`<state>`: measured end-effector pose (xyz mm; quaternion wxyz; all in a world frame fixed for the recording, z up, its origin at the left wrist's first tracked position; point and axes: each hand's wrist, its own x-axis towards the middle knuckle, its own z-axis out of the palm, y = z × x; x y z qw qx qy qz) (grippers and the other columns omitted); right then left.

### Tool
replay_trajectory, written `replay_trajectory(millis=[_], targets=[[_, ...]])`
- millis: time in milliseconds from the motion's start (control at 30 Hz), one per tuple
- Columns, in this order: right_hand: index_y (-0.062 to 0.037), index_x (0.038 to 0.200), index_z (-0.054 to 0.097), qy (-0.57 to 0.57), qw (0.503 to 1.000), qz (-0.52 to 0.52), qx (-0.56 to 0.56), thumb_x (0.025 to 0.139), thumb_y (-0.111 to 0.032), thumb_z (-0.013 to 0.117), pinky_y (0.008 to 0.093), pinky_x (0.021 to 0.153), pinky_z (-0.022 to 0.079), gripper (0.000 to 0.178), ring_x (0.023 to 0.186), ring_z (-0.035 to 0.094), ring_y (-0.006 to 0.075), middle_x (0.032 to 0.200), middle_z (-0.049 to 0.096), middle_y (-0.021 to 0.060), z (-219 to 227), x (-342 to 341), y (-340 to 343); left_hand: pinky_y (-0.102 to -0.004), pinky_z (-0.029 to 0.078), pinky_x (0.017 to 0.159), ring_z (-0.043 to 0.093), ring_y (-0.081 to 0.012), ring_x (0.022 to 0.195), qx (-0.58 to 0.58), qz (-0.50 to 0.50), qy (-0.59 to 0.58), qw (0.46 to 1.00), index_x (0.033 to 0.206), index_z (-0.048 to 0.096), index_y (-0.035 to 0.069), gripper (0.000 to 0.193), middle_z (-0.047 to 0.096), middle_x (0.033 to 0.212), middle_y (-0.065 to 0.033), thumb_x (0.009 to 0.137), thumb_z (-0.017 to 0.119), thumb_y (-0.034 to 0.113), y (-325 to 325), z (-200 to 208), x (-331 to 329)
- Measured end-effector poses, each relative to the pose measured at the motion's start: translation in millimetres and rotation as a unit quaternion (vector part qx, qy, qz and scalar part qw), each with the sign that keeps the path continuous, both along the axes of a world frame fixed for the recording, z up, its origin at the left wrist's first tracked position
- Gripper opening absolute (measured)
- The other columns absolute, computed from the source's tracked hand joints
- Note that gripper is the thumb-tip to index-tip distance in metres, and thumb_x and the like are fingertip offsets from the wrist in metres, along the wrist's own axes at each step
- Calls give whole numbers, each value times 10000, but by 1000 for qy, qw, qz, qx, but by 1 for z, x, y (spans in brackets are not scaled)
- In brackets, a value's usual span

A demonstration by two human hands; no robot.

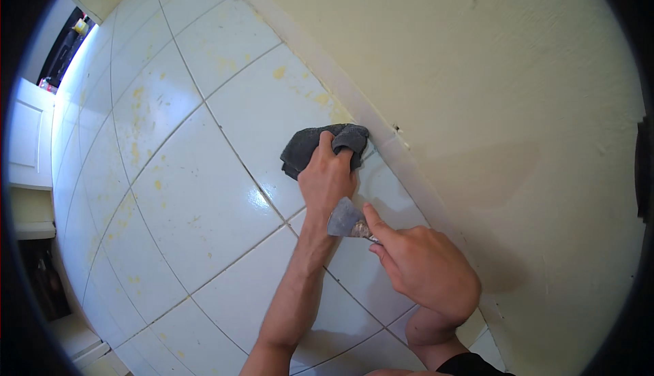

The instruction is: The person scrapes yellow paint from white floor tiles using a metal scraper while holding a cloth in the other hand.

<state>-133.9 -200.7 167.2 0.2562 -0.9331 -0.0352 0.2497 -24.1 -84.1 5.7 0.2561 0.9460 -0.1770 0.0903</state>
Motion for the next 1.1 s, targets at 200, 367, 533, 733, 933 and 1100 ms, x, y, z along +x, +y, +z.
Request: replay_trajectory(millis=[200, 367, 533, 733, 933, 1100], targets=[[66, 1427, 513, 20, 1000, 4, -16, 989, -124, 573, 508, 644, 560, 481, 693, 700, 404, 768, 703, 231, 0, 4, 7, -511, 615, 727, 731, -397, 863, 3, -6, -47, 999, 832, 709, 17, 53, 587, 1323, -221, 809, 661, 12, 7, -1, 85], [70, 1423, 518, 24, 1000, 12, 10, 984, -116, 575, 506, 652, 559, 480, 707, 701, 399, 770, 704, 224, 1, 6, 11, -506, 567, 875, 690, -438, 988, -78, 227, -63, 969, 1042, 703, -18, 197, 615, 1227, -232, 862, 626, 6, 80, 22, 172], [69, 1419, 519, 12, 1000, -6, -11, 981, -118, 587, 510, 656, 557, 482, 702, 696, 403, 761, 698, 223, -10, 6, 1, -474, 552, 891, 654, -469, 1050, -164, 141, -156, 964, 1120, 714, -27, 382, 615, 1254, -255, 753, 621, -77, 77, 20, 68], [51, 1422, 516, 0, 999, -41, -16, 986, -140, 596, 520, 669, 557, 483, 712, 697, 415, 758, 697, 229, -12, 6, -8, -414, 582, 729, 726, -274, 926, -14, -70, 44, 996, 937, 769, 118, 302, 665, 1251, -62, 651, 742, 21, 34, 9, 7], [44, 1422, 526, 22, 1000, -9, -11, 989, -154, 603, 519, 666, 553, 482, 716, 696, 417, 754, 692, 234, -15, 11, 2, -477, 604, 777, 734, -380, 920, -8, 26, -71, 997, 984, 768, 116, 205, 627, 1217, -172, 791, 709, 82, 37, -3, 116], [49, 1434, 517, 32, 999, -7, -2, 985, -127, 598, 507, 661, 552, 489, 715, 691, 406, 762, 696, 220, -8, 14, 5, -489, 569, 883, 683, -428, 1015, -31, 210, -52, 976, 1107, 734, 9, 279, 606, 1234, -222, 841, 649, 28, 78, 31, 196]])
